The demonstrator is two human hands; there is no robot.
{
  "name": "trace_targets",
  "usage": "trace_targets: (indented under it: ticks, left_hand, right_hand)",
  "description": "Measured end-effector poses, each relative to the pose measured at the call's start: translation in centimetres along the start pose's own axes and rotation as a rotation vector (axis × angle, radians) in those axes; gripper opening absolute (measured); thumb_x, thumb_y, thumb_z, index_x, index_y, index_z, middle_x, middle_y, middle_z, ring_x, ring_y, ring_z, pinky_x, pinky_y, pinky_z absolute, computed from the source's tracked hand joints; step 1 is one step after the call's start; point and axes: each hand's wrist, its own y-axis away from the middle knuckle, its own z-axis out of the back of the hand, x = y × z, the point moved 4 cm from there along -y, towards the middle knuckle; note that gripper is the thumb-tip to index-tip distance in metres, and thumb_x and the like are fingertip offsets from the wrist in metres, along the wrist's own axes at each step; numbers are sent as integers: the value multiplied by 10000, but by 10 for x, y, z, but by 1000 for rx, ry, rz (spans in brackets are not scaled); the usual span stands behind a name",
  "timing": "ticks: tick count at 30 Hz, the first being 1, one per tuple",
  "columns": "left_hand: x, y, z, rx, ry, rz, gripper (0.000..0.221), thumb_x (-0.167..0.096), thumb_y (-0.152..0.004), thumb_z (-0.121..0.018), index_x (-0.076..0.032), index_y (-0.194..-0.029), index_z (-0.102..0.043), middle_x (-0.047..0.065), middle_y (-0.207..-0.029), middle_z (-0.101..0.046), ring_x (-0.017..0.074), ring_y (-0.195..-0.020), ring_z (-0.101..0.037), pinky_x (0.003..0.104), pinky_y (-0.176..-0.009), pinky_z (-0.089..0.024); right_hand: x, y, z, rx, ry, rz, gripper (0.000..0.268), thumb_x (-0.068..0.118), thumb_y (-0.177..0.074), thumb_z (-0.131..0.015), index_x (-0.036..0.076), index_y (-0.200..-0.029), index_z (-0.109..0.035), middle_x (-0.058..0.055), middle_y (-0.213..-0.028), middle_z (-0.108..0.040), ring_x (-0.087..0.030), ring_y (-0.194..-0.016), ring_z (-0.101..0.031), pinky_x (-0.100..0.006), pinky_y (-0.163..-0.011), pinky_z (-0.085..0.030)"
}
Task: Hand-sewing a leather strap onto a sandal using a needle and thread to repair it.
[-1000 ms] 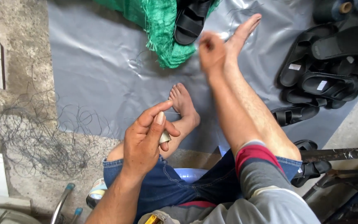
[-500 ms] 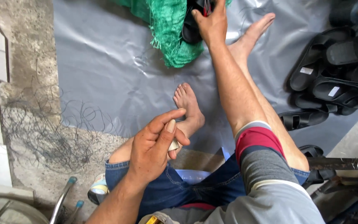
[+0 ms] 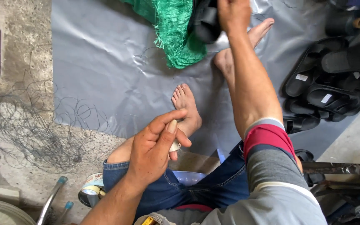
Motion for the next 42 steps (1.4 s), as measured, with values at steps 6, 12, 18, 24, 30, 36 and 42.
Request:
trace_targets:
  ticks: [6,12,18,24,30,36,42]
  left_hand:
    - [-2,3,-2,-11,129,-68,302,-205,-911,-438,-64,-1142,-574,81,-628,-633,70,-382,-450,148,-384,-397]
    - [-16,16,5,-133,89,-211,298,-207,-910,-436,-46,-1117,-577,63,-607,-625,72,-383,-452,143,-421,-395]
    - [-12,16,17,-225,261,-346,300,-222,-924,-442,-53,-1135,-573,49,-598,-570,66,-385,-433,138,-385,-373]
    - [-11,17,21,-256,316,-353,315,-252,-915,-450,-68,-1140,-570,55,-616,-577,67,-390,-425,133,-370,-366]
    - [-12,14,22,-288,508,-294,307,-211,-909,-477,-32,-1145,-560,55,-577,-523,63,-469,-468,143,-353,-366]
    - [-6,5,23,-257,458,-202,322,-224,-902,-460,-21,-1128,-566,67,-574,-533,75,-374,-403,139,-355,-345]
    - [3,7,22,-181,484,-156,314,-227,-908,-459,-31,-1128,-569,68,-581,-542,80,-374,-408,138,-375,-345]
  right_hand:
    - [33,21,110,-37,522,317,91,184,-678,-520,205,-604,-470,17,-508,-446,-153,-435,-416,-354,-395,-301]
    - [192,59,238,289,-182,312,567,74,-711,-471,165,-1271,-474,-93,-1222,-613,-321,-1137,-553,-727,-857,-123]
    - [220,118,196,599,-307,761,593,94,-812,-625,211,-1355,-417,-65,-843,-560,-284,-764,-556,-384,-695,-423]
    - [141,135,83,868,-44,215,534,157,-763,-510,295,-1279,-491,-87,-1002,-660,-306,-891,-605,-398,-717,-446]
    - [111,85,43,379,-521,-241,691,291,-768,-755,100,-1316,-380,-90,-1315,-482,-168,-1089,-613,-263,-891,-494]
    - [136,69,31,436,-700,-669,899,365,-669,-788,289,-1382,-245,-112,-1173,-630,-147,-939,-658,-272,-680,-553]
    - [132,80,147,-498,-1132,-1250,1006,650,-556,-370,183,-1418,-141,80,-1519,-11,-70,-1386,-38,-311,-1112,-38]
